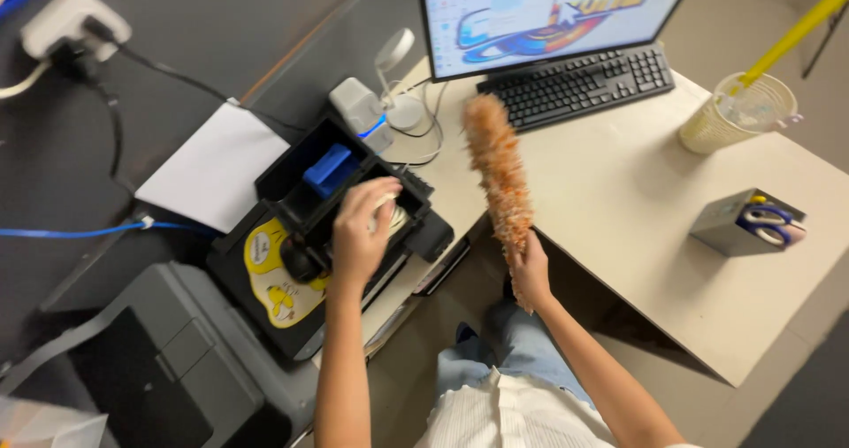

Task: The person uses a fluffy duster to clean dust from a desk, keyboard, monitor, and wall-mounted cables. They move a pen holder and a small figurine to clean underneath them, then dust the monitor screen and the area behind it. Finally, they dust the blue cables running along the wall above the desk.

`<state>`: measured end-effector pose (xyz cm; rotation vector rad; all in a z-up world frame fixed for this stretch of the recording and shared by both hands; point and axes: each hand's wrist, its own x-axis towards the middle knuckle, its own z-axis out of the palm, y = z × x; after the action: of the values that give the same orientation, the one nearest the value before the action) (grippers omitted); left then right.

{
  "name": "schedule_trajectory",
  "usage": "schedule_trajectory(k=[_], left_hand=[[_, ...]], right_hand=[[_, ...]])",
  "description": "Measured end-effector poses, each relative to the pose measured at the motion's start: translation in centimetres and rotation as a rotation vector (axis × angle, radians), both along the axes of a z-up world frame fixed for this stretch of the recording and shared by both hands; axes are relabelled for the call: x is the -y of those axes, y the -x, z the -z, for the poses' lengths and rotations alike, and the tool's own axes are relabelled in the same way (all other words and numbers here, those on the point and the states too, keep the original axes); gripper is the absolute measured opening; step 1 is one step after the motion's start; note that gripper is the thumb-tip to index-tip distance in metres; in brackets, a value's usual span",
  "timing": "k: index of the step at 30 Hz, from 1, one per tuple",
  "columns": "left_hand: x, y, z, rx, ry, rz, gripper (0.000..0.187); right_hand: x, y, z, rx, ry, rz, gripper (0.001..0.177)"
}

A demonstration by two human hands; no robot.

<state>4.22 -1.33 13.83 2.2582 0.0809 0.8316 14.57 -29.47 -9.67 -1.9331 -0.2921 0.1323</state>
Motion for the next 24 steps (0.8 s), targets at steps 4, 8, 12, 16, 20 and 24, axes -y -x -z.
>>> schedule_trajectory(k=[4,8,12,16,20,24], left_hand=[[6.1,-5.2,1.3,-0.037,0.088,0.246,0.015],[9.3,-11.6,6.6,-0.359,0.385,0.322,0.018],[9.8,-18.7,19.2,-0.362,0.845,0.336,0.02],[9.6,-23.1,27.1,-0.42,0.801,0.137,0.02],[9.3,-25.4,33.3,-0.354,0.943,-0.112,0.019],[9.3,-28.3,37.4,-0.471,0.997,-0.307,0.031]], right_hand=[[5.6,-2.2,7.6,0.344,0.344,-0.278,0.036],[7.5,-3.0,7.6,-0.066,0.274,0.063,0.015],[7.9,-4.5,6.7,0.096,0.208,-0.029,0.022],[9.7,-8.7,7.3,0.209,0.343,-0.251,0.026],[11.2,-12.8,5.5,-0.171,0.224,0.11,0.018],[9.7,-17.4,3.2,-0.178,0.215,0.097,0.02]])
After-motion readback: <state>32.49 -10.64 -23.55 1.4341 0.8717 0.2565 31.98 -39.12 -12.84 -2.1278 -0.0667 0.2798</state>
